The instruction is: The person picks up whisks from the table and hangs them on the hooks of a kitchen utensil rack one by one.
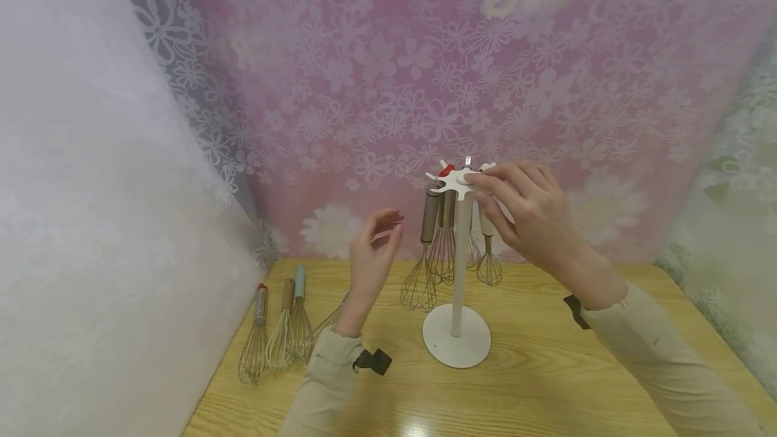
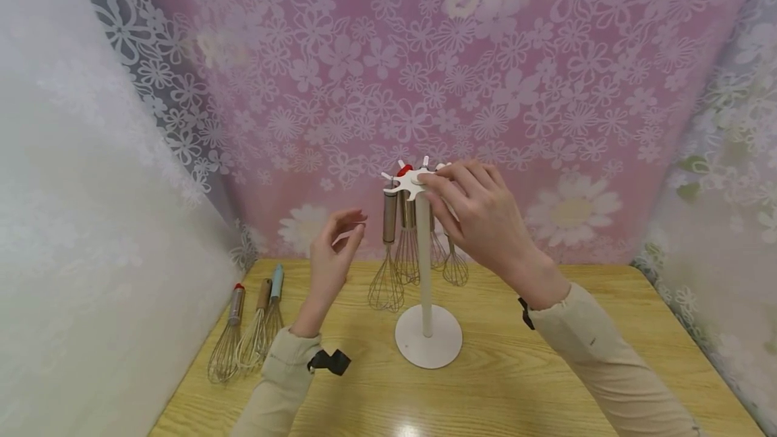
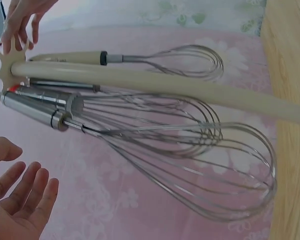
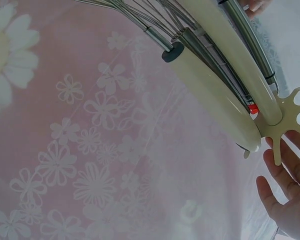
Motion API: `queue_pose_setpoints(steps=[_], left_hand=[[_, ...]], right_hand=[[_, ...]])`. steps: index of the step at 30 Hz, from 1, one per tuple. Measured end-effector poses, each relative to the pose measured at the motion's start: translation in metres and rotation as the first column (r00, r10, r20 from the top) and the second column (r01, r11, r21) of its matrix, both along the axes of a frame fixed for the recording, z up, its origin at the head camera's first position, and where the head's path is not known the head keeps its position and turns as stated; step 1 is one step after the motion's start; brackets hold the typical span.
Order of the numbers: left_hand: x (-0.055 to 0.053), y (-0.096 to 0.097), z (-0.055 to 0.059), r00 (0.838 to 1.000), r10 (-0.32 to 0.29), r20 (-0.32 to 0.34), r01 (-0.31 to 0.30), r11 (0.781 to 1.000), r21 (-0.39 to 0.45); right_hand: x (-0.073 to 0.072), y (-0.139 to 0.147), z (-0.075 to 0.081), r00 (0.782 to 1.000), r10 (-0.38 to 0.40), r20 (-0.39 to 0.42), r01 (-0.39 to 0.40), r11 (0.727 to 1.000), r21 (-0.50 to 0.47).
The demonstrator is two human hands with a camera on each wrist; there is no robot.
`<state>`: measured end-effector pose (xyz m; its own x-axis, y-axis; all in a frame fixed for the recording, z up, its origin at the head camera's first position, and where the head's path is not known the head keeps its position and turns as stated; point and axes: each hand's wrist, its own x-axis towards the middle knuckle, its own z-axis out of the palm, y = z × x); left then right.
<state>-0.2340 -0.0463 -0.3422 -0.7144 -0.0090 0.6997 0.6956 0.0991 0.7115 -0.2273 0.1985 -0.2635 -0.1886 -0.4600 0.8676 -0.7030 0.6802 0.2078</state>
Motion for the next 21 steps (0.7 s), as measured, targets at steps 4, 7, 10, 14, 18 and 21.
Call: queue_pose_setpoints(steps=[4, 7, 10, 14, 18, 21], left_hand=[[-0.014, -0.010, -0.019, 0.998, 0.036, 0.041, -0.035, 0.999, -0.013], [-0.027, -0.017, -0.039, 0.996, 0.066, 0.059, -0.065, 0.998, -0.013], [-0.035, -0.026, -0.055, 0.994, 0.080, 0.074, -0.080, 0.997, -0.003], [-0.042, -0.036, -0.072, 0.989, 0.110, 0.099, -0.108, 0.994, -0.024], [-0.048, -0.044, -0.085, 0.982, 0.148, 0.116, -0.142, 0.988, -0.064], [-0.051, -0.047, -0.092, 0.977, 0.174, 0.126, -0.163, 0.982, -0.090]], right_hand=[[0.001, -0.001, 0.000, 1.000, 0.007, -0.020, -0.007, 1.000, -0.006], [0.002, -0.002, 0.001, 1.000, 0.007, -0.019, -0.007, 1.000, -0.005], [0.002, -0.002, 0.000, 1.000, 0.003, -0.016, -0.003, 1.000, -0.003], [0.002, -0.002, 0.000, 1.000, 0.000, -0.016, 0.000, 1.000, -0.002], [0.003, -0.002, 0.000, 1.000, -0.003, -0.008, 0.003, 1.000, -0.001], [0.003, -0.002, -0.001, 1.000, -0.011, 0.005, 0.011, 1.000, 0.004]])
